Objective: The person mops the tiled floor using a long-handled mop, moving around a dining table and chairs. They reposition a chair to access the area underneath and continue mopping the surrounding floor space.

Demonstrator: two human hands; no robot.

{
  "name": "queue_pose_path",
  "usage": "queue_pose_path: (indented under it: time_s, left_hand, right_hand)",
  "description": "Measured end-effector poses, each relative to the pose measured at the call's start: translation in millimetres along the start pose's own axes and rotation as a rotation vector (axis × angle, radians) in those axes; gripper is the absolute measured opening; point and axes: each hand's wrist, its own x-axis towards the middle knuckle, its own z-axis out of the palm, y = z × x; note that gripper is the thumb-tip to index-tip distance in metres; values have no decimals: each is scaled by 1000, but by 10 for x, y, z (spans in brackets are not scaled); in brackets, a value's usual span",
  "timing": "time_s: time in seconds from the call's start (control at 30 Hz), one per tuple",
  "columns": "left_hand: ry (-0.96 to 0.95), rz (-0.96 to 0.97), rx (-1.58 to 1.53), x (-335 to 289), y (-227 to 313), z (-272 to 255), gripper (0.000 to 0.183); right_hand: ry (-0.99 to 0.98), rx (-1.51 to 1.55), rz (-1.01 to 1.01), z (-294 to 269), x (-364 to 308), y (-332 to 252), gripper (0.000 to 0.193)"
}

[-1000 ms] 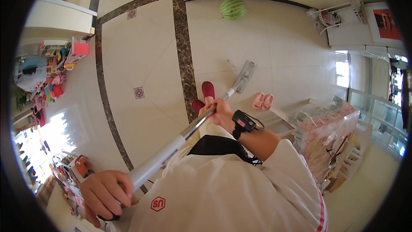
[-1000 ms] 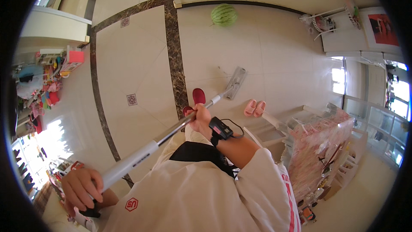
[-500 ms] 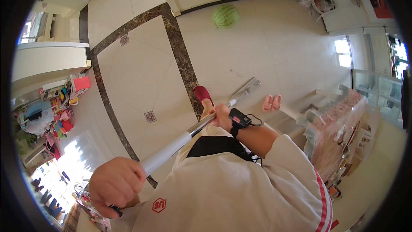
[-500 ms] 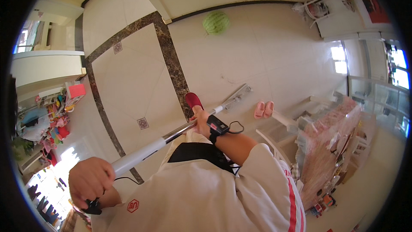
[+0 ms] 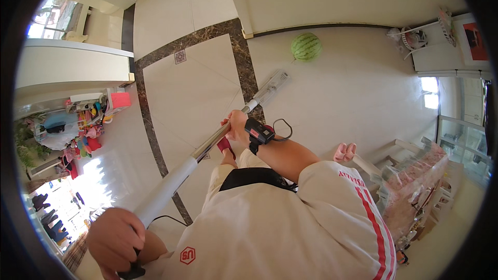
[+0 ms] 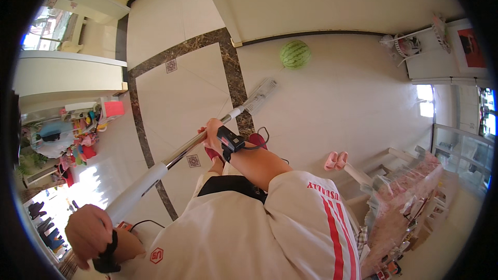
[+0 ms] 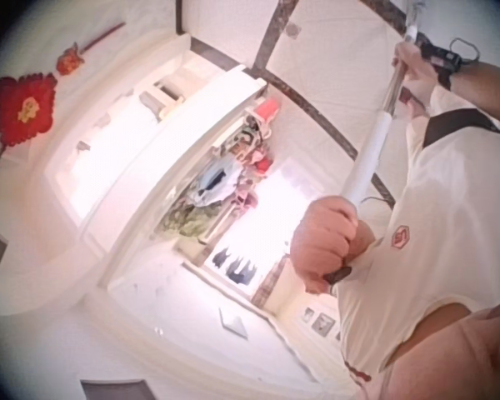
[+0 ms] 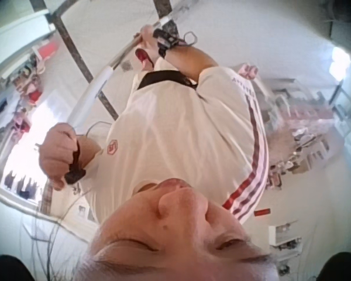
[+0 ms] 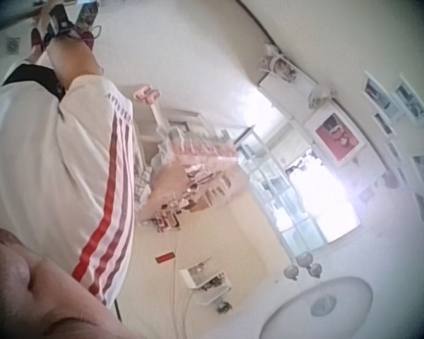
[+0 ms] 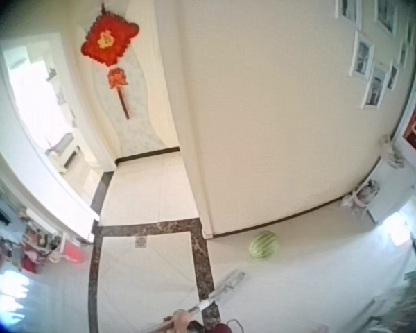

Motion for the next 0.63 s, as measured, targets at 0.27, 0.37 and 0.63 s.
queue_pose_path:
  time_s: [0.27, 0.37, 0.63]
  left_hand:
    - [789, 110, -88, -833, -191, -256, 51]
    - [796, -196, 107, -1625, -582, -651, 47]
    - [-454, -501, 707, -4219, -2282, -1052, 30]
  right_hand:
    - [-59, -28, -180, 232, 143, 178, 6]
    - [-249, -79, -252, 106, 204, 141, 11]
    - [-254, 125, -352, -59, -1235, 637, 13]
